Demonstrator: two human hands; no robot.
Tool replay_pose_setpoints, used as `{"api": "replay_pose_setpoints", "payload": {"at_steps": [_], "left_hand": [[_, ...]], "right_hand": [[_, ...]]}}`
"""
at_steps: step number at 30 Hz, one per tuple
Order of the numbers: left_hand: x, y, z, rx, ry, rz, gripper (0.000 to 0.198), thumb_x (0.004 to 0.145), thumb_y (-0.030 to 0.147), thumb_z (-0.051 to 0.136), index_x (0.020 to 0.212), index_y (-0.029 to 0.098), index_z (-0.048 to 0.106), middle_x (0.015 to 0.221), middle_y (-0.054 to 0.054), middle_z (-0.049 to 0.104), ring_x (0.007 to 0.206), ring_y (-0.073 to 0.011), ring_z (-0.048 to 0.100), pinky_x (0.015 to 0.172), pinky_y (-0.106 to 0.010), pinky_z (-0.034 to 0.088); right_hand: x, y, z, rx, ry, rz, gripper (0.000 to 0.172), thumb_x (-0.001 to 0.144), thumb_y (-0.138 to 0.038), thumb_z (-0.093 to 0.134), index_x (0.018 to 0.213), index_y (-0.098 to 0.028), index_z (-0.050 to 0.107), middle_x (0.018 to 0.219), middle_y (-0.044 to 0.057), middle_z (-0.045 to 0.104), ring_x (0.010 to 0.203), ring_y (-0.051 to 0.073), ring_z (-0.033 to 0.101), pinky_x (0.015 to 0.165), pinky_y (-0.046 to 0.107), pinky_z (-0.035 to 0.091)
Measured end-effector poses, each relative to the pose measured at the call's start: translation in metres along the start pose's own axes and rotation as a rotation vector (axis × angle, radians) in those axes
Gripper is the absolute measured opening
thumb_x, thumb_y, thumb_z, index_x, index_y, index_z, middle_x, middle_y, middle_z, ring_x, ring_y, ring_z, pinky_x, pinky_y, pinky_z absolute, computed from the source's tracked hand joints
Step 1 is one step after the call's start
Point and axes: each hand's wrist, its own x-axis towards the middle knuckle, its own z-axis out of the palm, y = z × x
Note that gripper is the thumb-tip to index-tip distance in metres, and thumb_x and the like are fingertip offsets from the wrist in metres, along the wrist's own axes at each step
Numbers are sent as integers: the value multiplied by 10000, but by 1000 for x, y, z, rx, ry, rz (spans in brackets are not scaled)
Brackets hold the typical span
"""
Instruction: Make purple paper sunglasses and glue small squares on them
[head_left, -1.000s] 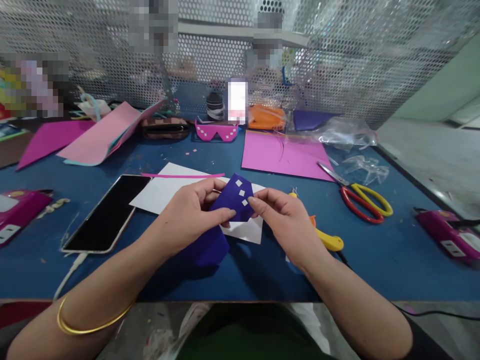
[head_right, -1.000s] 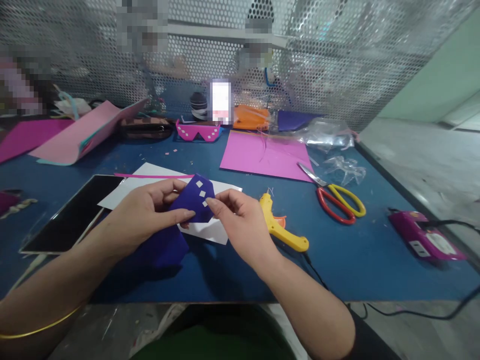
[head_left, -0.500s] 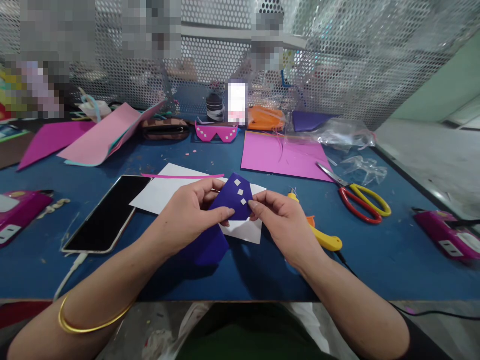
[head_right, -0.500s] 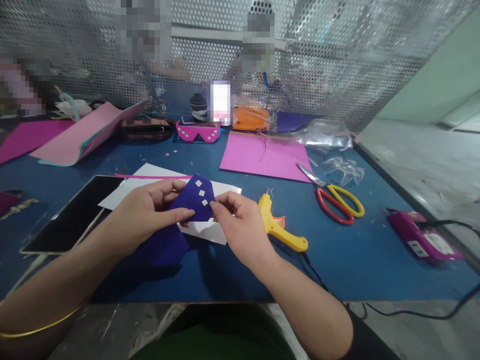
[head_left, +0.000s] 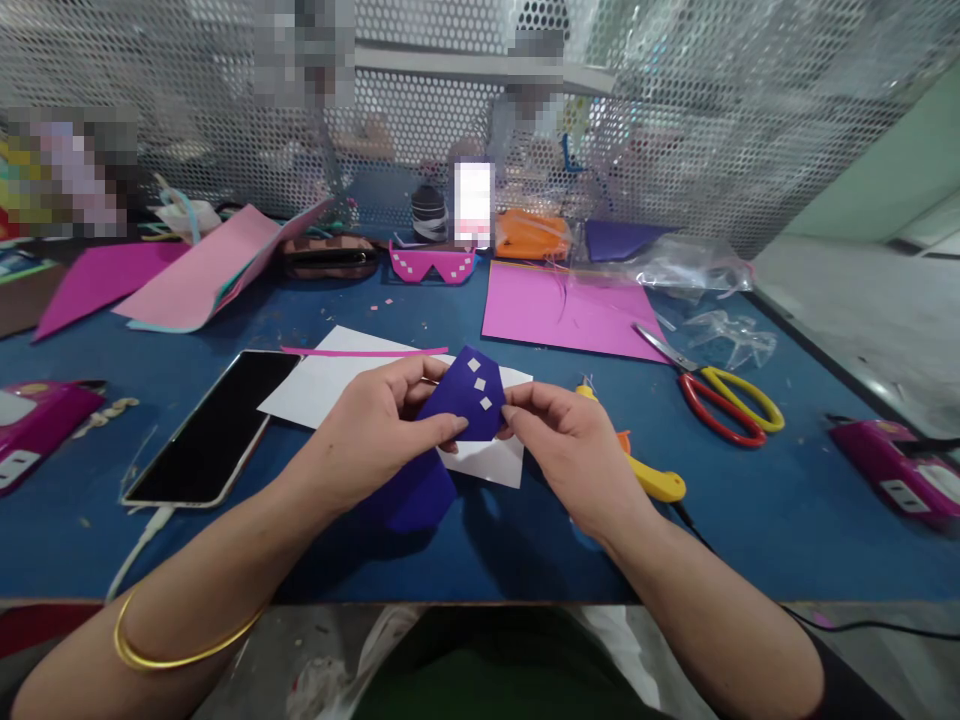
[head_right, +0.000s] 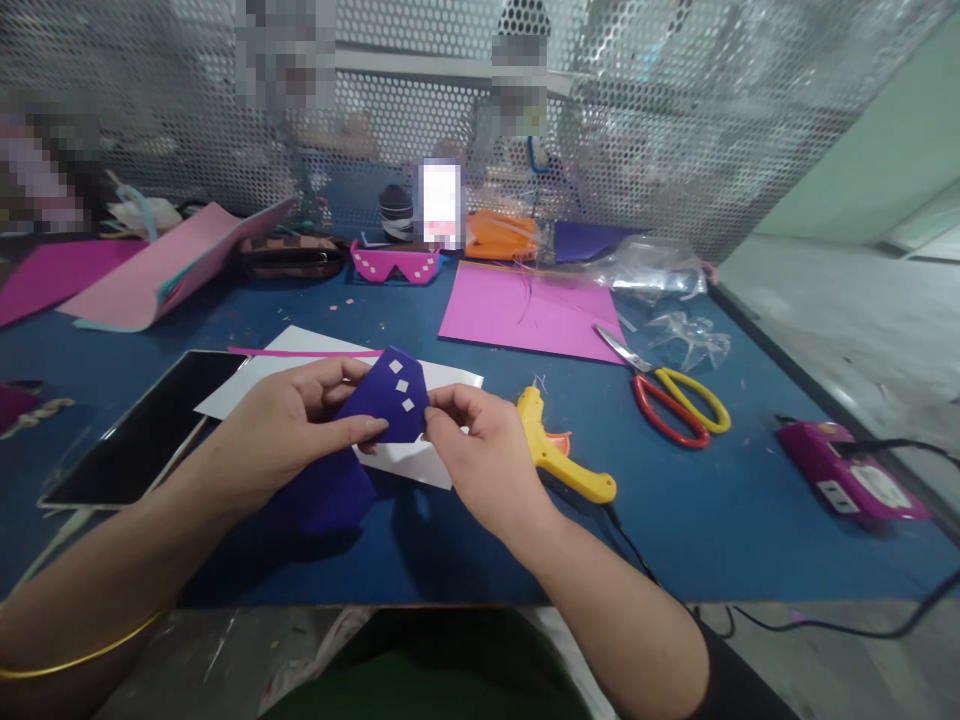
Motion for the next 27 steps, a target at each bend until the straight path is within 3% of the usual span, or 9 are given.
{"api": "replay_pose_setpoints", "payload": {"at_steps": [5, 15, 20, 27], "left_hand": [[-1, -1, -1, -8, 8, 5, 402, 763, 233, 751, 1147, 211, 633, 879, 7, 783, 692, -136, 713, 634, -215, 568], [0, 1, 0, 28, -3, 10, 338, 757, 250, 742, 1078, 199, 649, 875, -7, 773, 707, -157, 715, 637, -237, 571], [-1, 0, -1, 35, 5, 7, 421, 757, 278, 743, 1155, 206, 627, 922, -31, 780, 750, -188, 730, 667, -277, 587], [-1, 2, 0, 46, -14, 12, 353, 753, 248, 734, 1092, 198, 652, 863, -7, 771, 714, -165, 717, 648, -252, 572]], "right_hand": [[0, 0, 0, 68, -7, 7, 122, 786, -241, 597, 800, -204, 712, 758, -5, 705, 748, 134, 625, 748, 301, 486], [0, 1, 1, -40, 15, 12, 145, 801, -244, 578, 784, -212, 718, 726, -9, 699, 716, 138, 616, 720, 310, 484], [-1, -1, 1, 46, 3, 13, 142, 776, -230, 591, 793, -216, 731, 753, 1, 716, 749, 147, 637, 747, 317, 498], [1, 0, 0, -17, 13, 16, 151, 776, -223, 570, 769, -212, 720, 727, -5, 702, 711, 139, 621, 724, 315, 490]]}}
